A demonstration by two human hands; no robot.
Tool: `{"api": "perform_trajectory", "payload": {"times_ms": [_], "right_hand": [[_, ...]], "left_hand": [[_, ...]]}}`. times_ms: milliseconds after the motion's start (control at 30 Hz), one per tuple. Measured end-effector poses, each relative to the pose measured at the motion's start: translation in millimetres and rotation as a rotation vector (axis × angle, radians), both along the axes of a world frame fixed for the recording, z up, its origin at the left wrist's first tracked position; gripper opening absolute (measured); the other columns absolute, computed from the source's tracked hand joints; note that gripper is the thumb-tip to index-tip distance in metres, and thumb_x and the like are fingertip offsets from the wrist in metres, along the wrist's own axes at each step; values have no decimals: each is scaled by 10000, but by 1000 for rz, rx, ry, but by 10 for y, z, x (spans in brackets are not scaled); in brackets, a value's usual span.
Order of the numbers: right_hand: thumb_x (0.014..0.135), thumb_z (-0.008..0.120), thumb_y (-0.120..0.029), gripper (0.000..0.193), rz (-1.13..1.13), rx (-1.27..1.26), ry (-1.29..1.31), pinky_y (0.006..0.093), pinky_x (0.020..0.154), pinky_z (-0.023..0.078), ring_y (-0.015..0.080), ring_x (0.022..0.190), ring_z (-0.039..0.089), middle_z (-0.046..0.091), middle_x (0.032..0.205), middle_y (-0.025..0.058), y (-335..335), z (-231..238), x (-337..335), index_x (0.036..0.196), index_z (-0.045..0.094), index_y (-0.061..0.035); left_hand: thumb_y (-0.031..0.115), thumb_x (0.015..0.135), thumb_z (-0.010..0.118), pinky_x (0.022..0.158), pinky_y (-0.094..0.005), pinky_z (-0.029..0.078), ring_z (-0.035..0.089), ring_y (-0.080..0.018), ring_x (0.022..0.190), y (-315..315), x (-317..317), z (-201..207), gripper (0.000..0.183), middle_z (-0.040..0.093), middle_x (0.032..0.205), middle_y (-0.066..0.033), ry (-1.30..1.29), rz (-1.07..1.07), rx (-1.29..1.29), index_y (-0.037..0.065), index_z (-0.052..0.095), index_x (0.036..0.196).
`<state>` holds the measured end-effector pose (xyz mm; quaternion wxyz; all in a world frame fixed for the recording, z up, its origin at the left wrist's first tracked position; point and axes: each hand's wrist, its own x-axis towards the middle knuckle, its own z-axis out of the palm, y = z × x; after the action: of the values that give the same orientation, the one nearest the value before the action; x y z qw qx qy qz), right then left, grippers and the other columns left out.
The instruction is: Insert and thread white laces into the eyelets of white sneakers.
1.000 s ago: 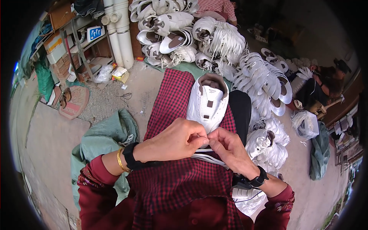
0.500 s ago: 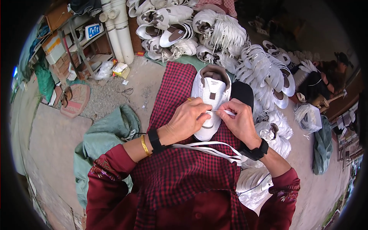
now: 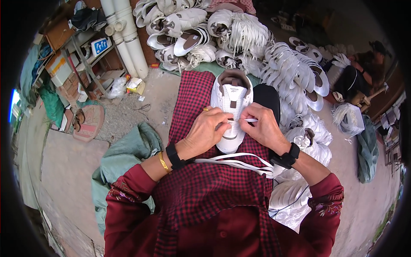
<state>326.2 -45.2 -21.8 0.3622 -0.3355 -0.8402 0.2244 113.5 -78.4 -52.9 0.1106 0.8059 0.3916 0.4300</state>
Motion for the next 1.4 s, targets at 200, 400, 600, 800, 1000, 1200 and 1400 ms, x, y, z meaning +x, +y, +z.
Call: {"api": "perform_trajectory", "payload": {"times_ms": [200,400,600,800,1000,1200,1400], "right_hand": [[755,675,-54,116,2,9,35,368,640,474,282,694,603,580,755,145,8,-16,-3,819,625,28],[756,673,-46,105,3,19,22,369,654,481,289,709,610,588,759,146,8,-33,-25,812,622,26],[760,670,-47,103,1,48,-4,379,646,480,298,704,612,588,755,146,19,-36,-29,803,616,29],[779,681,-55,92,12,18,-35,391,654,486,314,718,624,608,777,147,14,-48,-87,838,656,10],[782,753,-89,142,-37,108,-178,371,672,506,307,774,659,653,830,147,9,66,-106,889,704,-8],[796,698,-124,126,-90,139,-351,430,693,524,335,808,663,643,850,125,-9,94,-228,899,707,-52],[791,713,-126,140,-17,208,-381,432,683,505,350,790,641,628,847,136,52,69,-235,880,665,-29]], "left_hand": [[42,824,702,803,-394,474,615,-320,852,-16,12,0,228,649,908,-129,-10,5,1,14,700,1050],[26,834,682,812,-401,462,600,-321,843,-4,26,9,223,629,895,-131,61,-7,53,1,700,1055],[25,825,689,810,-395,460,601,-315,836,4,10,-15,208,633,888,-126,48,-10,70,3,709,1031],[16,796,714,784,-372,488,631,-290,817,11,-8,-17,212,656,887,-120,-9,3,47,0,706,1008],[-16,801,692,697,-311,546,673,-217,775,24,-32,18,178,663,870,-124,-151,26,-140,-23,668,977],[-21,798,688,689,-298,551,677,-216,762,59,-37,-7,154,658,869,-130,-126,40,-124,-31,657,949],[-9,798,689,690,-333,529,661,-248,762,47,-41,40,111,642,839,-131,-83,35,-116,-31,657,902]]}}
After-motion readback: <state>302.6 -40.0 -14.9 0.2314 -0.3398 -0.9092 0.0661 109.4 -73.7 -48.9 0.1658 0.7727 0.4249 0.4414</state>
